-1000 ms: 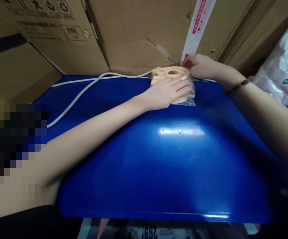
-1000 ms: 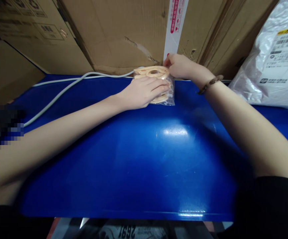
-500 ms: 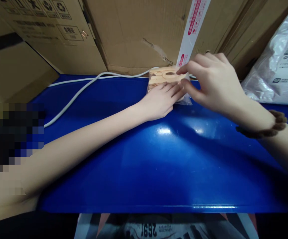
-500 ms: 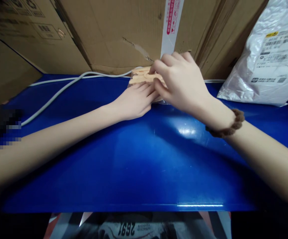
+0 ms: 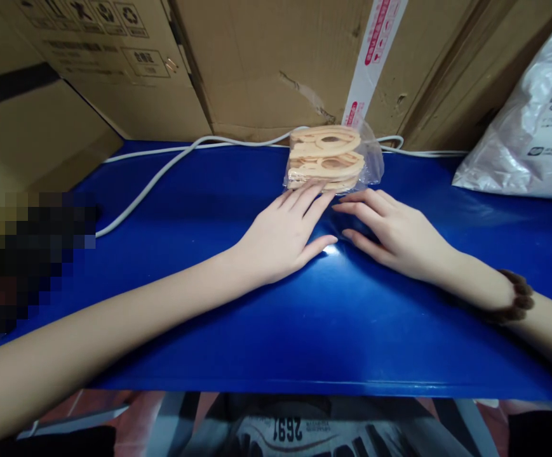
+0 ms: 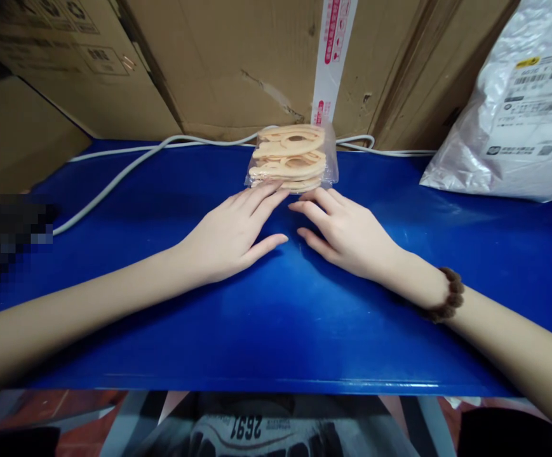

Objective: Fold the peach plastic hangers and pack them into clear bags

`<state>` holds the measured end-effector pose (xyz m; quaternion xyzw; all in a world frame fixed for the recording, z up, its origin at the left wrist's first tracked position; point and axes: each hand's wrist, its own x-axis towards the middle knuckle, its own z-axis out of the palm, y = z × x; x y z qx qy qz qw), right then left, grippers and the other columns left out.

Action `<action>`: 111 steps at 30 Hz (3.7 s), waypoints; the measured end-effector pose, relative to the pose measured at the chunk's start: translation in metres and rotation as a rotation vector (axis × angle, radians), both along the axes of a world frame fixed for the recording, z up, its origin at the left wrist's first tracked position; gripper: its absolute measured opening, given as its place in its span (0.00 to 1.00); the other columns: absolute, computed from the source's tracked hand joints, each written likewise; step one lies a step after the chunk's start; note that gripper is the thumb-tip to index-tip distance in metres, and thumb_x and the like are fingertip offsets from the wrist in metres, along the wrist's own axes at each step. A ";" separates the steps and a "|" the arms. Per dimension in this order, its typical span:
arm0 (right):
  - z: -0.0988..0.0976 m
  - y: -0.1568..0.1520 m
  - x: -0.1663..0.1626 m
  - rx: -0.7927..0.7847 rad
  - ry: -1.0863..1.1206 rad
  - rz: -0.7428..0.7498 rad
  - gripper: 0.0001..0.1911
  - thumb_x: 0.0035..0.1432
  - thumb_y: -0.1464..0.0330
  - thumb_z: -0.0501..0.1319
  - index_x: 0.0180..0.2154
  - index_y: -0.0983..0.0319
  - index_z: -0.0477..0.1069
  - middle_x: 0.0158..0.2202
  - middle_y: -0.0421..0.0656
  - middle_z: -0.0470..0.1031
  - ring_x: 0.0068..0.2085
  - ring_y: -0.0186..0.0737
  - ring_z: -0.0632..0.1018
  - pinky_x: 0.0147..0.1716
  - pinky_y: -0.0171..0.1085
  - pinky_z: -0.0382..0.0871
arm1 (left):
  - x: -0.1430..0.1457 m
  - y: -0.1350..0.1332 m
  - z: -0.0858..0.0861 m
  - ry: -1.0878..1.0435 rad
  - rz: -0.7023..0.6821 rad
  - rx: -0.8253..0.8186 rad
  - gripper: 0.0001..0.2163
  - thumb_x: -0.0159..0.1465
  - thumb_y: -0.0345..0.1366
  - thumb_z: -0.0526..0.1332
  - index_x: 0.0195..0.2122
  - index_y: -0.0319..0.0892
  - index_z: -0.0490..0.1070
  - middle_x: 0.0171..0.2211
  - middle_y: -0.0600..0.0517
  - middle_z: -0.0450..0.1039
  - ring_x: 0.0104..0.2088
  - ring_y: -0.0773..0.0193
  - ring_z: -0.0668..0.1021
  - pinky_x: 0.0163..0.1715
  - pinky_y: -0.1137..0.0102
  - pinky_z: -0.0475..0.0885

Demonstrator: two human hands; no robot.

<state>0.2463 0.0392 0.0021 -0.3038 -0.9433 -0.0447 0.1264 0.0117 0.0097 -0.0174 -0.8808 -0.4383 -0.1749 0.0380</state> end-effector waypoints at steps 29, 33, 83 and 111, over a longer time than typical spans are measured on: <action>-0.015 0.006 0.005 -0.053 -0.036 0.039 0.26 0.72 0.55 0.50 0.64 0.61 0.68 0.65 0.58 0.69 0.63 0.59 0.73 0.57 0.60 0.69 | -0.009 0.000 -0.009 0.034 -0.023 -0.156 0.26 0.75 0.48 0.51 0.66 0.34 0.63 0.70 0.38 0.61 0.69 0.46 0.66 0.68 0.52 0.61; -0.015 0.006 0.004 -0.052 -0.038 0.044 0.28 0.73 0.56 0.50 0.63 0.64 0.68 0.65 0.59 0.68 0.63 0.60 0.73 0.58 0.61 0.69 | -0.009 0.000 -0.009 0.028 -0.028 -0.154 0.27 0.75 0.48 0.51 0.66 0.33 0.63 0.70 0.37 0.61 0.69 0.45 0.66 0.68 0.51 0.61; 0.043 0.124 -0.011 -0.756 0.458 -0.701 0.18 0.75 0.64 0.52 0.38 0.70 0.72 0.24 0.39 0.72 0.25 0.27 0.71 0.35 0.36 0.72 | -0.001 0.149 0.004 -1.080 0.235 -0.592 0.13 0.69 0.40 0.57 0.34 0.38 0.75 0.40 0.40 0.81 0.48 0.49 0.81 0.54 0.57 0.72; 0.019 -0.043 -0.011 -1.428 1.076 -0.448 0.37 0.46 0.65 0.77 0.58 0.57 0.70 0.50 0.48 0.82 0.47 0.53 0.84 0.49 0.51 0.82 | -0.019 -0.037 0.030 -1.470 0.380 -1.172 0.12 0.70 0.28 0.59 0.52 0.42 0.75 0.30 0.54 0.77 0.20 0.72 0.78 0.18 0.80 0.76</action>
